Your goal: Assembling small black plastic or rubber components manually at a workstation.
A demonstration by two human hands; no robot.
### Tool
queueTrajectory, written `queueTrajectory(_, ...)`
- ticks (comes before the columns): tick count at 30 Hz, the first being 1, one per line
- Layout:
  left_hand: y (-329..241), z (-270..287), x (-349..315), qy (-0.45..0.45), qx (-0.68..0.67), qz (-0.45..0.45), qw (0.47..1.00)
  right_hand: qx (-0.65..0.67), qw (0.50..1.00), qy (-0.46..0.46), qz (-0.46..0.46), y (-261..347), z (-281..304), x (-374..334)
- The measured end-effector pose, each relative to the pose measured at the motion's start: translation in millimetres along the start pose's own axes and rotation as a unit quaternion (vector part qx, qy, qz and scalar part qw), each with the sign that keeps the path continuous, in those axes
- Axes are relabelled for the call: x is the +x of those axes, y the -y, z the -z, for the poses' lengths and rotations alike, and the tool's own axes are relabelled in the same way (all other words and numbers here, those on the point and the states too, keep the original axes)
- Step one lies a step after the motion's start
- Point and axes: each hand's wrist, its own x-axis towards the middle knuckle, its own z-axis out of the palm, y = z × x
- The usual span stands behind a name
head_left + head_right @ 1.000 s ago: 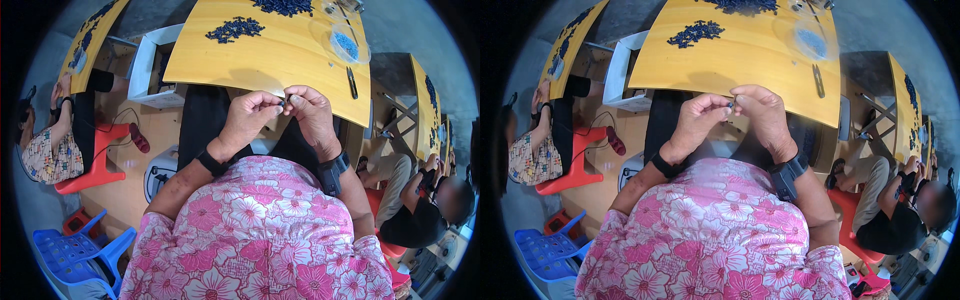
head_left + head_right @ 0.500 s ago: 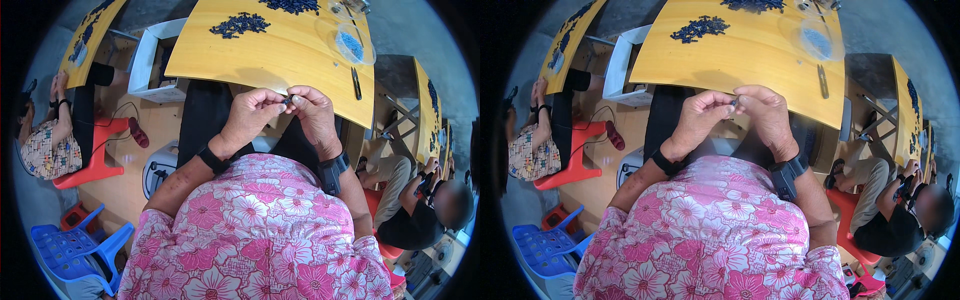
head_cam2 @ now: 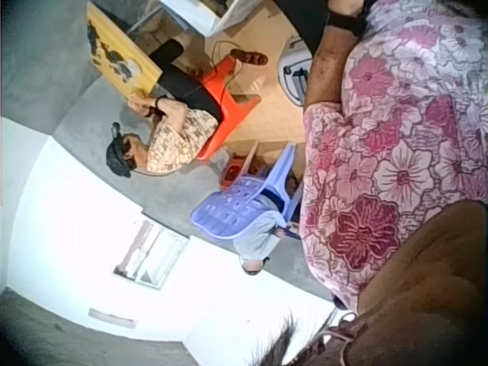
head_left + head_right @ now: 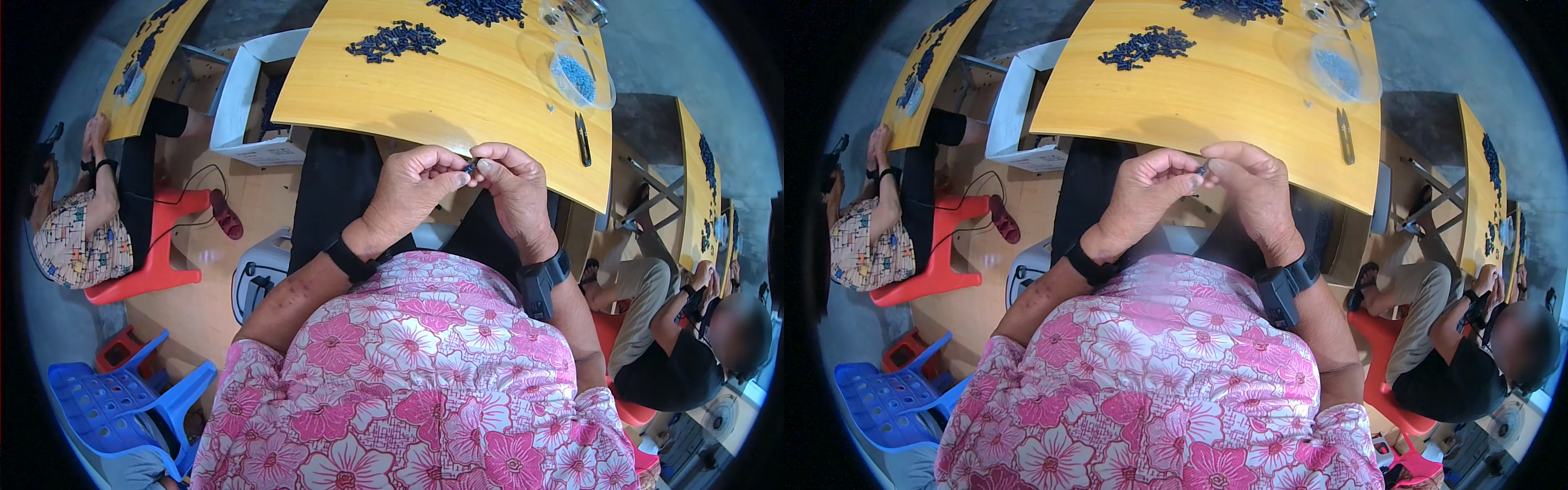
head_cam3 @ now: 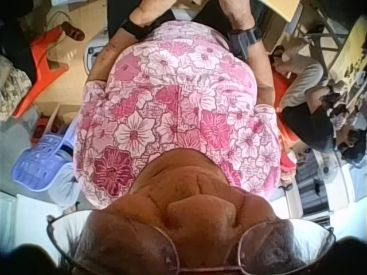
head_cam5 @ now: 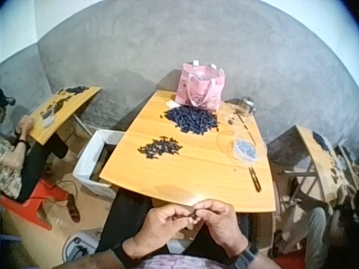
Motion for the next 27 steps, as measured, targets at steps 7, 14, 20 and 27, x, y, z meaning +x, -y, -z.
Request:
queueTrajectory(7,-6.5,-1.6,-1.5,-0.005,0.000,0.009,1.000,-0.096,0.995,0.003,0.030,5.1,-1.1,-0.6)
queueTrajectory(14,-2.4,-0.5,-1.6,-0.011,0.006,0.013,1.000,-0.145,0.987,0.009,0.065,8.0,-2.6,-0.2)
queueTrajectory(20,-4.1,-0.2,-2.5,-0.018,-0.002,0.037,0.999,-0.183,0.979,0.020,0.092,6.1,-1.9,0.6)
queueTrajectory(27,-2.9,1.7,-2.1,-0.022,0.003,0.061,0.998,-0.200,0.972,0.025,0.120,1.4,-2.9,1.3)
